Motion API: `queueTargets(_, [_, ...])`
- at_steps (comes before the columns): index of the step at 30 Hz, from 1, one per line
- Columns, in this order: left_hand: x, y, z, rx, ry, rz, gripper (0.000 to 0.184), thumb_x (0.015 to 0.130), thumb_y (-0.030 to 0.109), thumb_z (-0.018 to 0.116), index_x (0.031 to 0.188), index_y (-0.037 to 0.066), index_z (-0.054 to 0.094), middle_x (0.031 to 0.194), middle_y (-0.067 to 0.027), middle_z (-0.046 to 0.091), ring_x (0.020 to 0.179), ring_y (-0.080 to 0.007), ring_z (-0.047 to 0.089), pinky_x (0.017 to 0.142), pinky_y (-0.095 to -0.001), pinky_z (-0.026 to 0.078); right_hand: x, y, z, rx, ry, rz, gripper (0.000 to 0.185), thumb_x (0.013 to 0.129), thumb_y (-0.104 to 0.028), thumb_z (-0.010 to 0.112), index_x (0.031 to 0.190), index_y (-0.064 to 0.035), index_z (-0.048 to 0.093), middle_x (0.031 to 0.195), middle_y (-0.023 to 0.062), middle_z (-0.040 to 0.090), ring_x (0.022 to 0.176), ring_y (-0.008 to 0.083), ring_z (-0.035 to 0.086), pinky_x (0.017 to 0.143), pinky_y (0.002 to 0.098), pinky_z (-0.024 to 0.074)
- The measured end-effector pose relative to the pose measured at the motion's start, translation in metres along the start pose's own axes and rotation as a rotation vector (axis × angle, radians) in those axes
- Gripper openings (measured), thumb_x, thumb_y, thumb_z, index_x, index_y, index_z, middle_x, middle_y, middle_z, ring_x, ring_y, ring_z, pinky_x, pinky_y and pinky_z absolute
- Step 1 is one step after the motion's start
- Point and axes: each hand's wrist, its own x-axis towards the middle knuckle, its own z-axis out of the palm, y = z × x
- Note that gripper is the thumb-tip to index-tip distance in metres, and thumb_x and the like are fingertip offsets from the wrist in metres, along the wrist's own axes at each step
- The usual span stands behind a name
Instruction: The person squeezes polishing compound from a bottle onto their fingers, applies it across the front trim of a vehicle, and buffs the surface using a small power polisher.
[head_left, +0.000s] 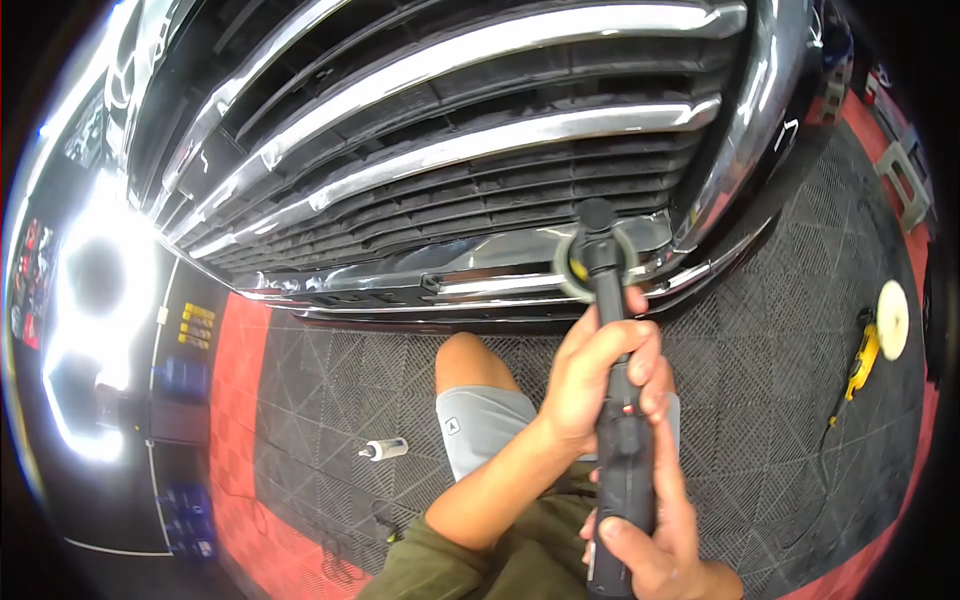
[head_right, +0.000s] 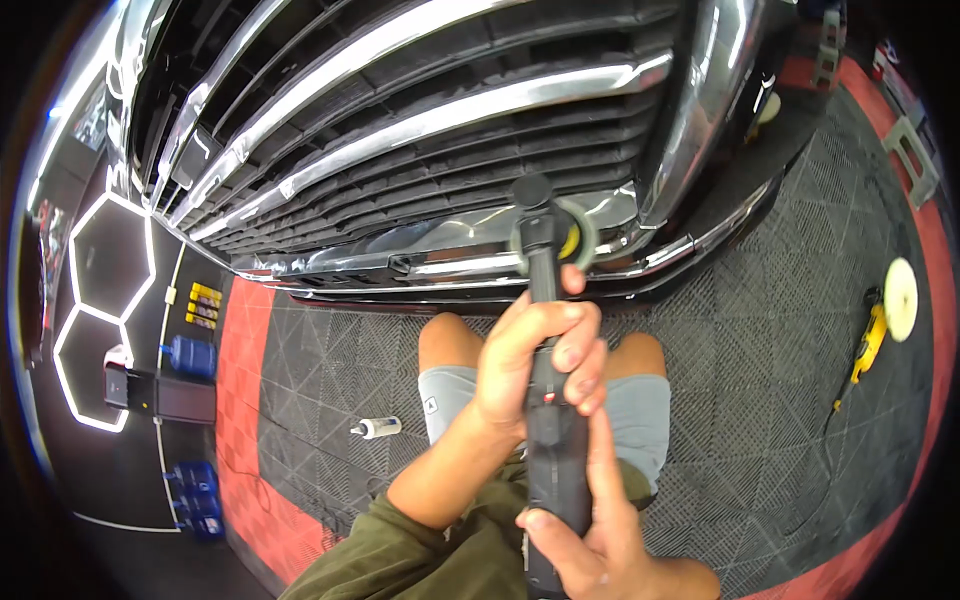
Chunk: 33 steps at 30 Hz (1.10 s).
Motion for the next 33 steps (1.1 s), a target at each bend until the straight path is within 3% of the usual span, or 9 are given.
queueTargets(1, [-0.006, 0.007, -0.010, -0.025, 0.002, 0.036, 0.021, 0.098, 0.009, 0.050, 0.119, 0.011, 0.044, 0.066, -0.0049, 0.047, 0.048, -0.0211, 0.051, 0.045, -0.0391, 0.048, 0.012, 0.011, 0.003, -0.082, -0.060, -0.116, 0.093, 0.093, 0.003, 0.056, 0.157, 0.0069, -0.012, 0.160, 0.0203, 0.022, 0.138, 0.0210, 0.040, 0.112, 0.0315, 0.0336])
queueTargets(2, [-0.012, 0.015, -0.020, -0.050, 0.004, 0.069, 0.022, 0.098, 0.010, 0.051, 0.119, 0.011, 0.043, 0.066, -0.0055, 0.048, 0.049, -0.0211, 0.052, 0.045, -0.0385, 0.048, 0.011, 0.009, 0.015, -0.010, 0.022, 0.057, 0.101, 0.091, -0.006, 0.061, 0.160, -0.0083, -0.013, 0.130, 0.0210, 0.049, 0.082, 0.0190, 0.066, 0.068, 0.0338, 0.0588])
queueTargets(4, [-0.028, 0.033, -0.033, -0.076, 0.026, 0.134, 0.022, 0.098, 0.011, 0.050, 0.119, 0.013, 0.045, 0.065, -0.0046, 0.046, 0.048, -0.0203, 0.051, 0.045, -0.0386, 0.048, 0.029, 0.027, 0.015, -0.241, -0.182, -0.062, 0.101, 0.092, -0.004, 0.062, 0.161, -0.0097, -0.012, 0.127, 0.0197, 0.054, 0.081, 0.0187, 0.067, 0.069, 0.0346, 0.0577])
queueTargets(5, [-0.036, 0.042, -0.039, -0.098, 0.058, 0.165, 0.021, 0.099, 0.011, 0.050, 0.119, 0.014, 0.046, 0.064, -0.0041, 0.045, 0.048, -0.0200, 0.050, 0.045, -0.0386, 0.048, 0.036, 0.025, 0.026, -0.006, -0.227, -0.046, 0.090, 0.096, 0.000, 0.056, 0.157, 0.0079, -0.010, 0.164, 0.0210, 0.014, 0.149, 0.0228, 0.022, 0.119, 0.0326, 0.0205])
queueTargets(10, [-0.055, 0.068, -0.060, -0.116, 0.089, 0.256, 0.018, 0.099, 0.011, 0.047, 0.117, 0.014, 0.047, 0.064, -0.0032, 0.045, 0.048, -0.0200, 0.050, 0.045, -0.0389, 0.048, 0.059, 0.036, 0.038, -0.182, -0.352, -0.168, 0.089, 0.096, -0.001, 0.057, 0.156, 0.0096, -0.007, 0.164, 0.0239, 0.013, 0.151, 0.0255, 0.019, 0.121, 0.0350, 0.0185])
queueTargets(16, [-0.026, 0.040, -0.034, -0.056, 0.019, 0.139, 0.022, 0.098, 0.009, 0.051, 0.119, 0.011, 0.045, 0.064, -0.0034, 0.046, 0.049, -0.0202, 0.052, 0.045, -0.0390, 0.049, 0.020, 0.016, 0.041, -0.300, 0.035, -0.016, 0.088, 0.093, 0.000, 0.057, 0.162, -0.0037, 0.003, 0.141, 0.0146, 0.051, 0.105, 0.0191, 0.062, 0.088, 0.0290, 0.0504])
queueTargets(18, [-0.013, 0.029, -0.028, -0.077, -0.067, 0.077, 0.022, 0.098, 0.010, 0.053, 0.118, 0.009, 0.044, 0.066, -0.0044, 0.049, 0.051, -0.0216, 0.056, 0.048, -0.0399, 0.050, 0.014, 0.004, 0.049, -0.208, 0.150, 0.064, 0.092, 0.093, -0.009, 0.062, 0.163, -0.0129, 0.003, 0.098, 0.0134, 0.064, 0.073, 0.0176, 0.062, 0.065, 0.0291, 0.0527])
queueTargets(28, [-0.051, 0.072, -0.060, -0.070, 0.061, 0.206, 0.021, 0.098, 0.008, 0.052, 0.117, 0.009, 0.043, 0.066, -0.0061, 0.050, 0.051, -0.0227, 0.057, 0.049, -0.0393, 0.052, 0.044, 0.021, 0.076, -0.186, -0.017, 0.170, 0.092, 0.092, -0.010, 0.062, 0.164, -0.0117, 0.005, 0.123, 0.0145, 0.059, 0.082, 0.0196, 0.063, 0.068, 0.0306, 0.0537])
queueTargets(33, [-0.048, 0.064, -0.060, -0.067, 0.029, 0.233, 0.022, 0.098, 0.007, 0.052, 0.118, 0.008, 0.044, 0.069, -0.0060, 0.052, 0.052, -0.0220, 0.059, 0.050, -0.0377, 0.053, 0.037, 0.031, 0.072, -0.247, 0.046, 0.108, 0.097, 0.091, -0.017, 0.067, 0.163, -0.0134, 0.002, 0.100, 0.0154, 0.064, 0.072, 0.0206, 0.063, 0.062, 0.0313, 0.0546])
